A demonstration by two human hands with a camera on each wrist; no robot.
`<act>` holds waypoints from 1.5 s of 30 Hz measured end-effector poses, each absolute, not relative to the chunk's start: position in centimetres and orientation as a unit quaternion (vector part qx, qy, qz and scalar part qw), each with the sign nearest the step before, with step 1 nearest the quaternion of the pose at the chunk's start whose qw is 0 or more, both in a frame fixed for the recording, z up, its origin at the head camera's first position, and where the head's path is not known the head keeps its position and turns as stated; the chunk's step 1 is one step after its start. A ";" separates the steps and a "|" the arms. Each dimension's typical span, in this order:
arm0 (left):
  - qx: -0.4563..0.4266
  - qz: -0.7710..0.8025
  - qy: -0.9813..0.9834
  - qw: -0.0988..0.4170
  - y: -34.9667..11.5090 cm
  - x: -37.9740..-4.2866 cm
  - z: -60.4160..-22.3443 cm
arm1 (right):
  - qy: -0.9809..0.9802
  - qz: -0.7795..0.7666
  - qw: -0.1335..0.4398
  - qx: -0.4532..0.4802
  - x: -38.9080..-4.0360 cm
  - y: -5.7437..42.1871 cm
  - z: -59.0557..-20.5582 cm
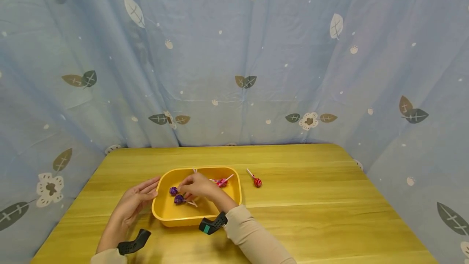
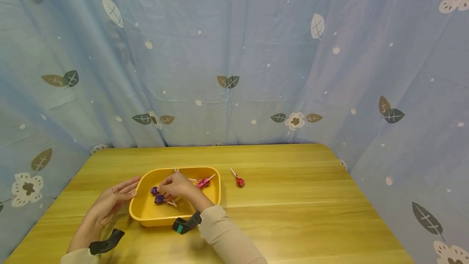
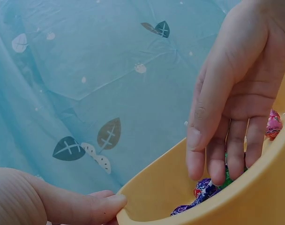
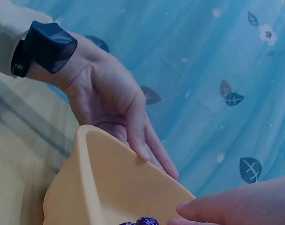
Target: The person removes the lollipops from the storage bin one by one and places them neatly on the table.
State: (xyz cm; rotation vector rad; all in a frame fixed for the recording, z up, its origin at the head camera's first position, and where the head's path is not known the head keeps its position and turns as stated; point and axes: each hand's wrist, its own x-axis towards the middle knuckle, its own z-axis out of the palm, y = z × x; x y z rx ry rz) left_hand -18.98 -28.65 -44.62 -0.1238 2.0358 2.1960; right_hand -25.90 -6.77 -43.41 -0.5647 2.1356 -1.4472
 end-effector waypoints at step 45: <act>-0.025 0.735 0.675 0.064 -28.9 -18.7 -44.6 | 0.898 -0.341 0.164 -0.225 -24.1 -10.3 -43.8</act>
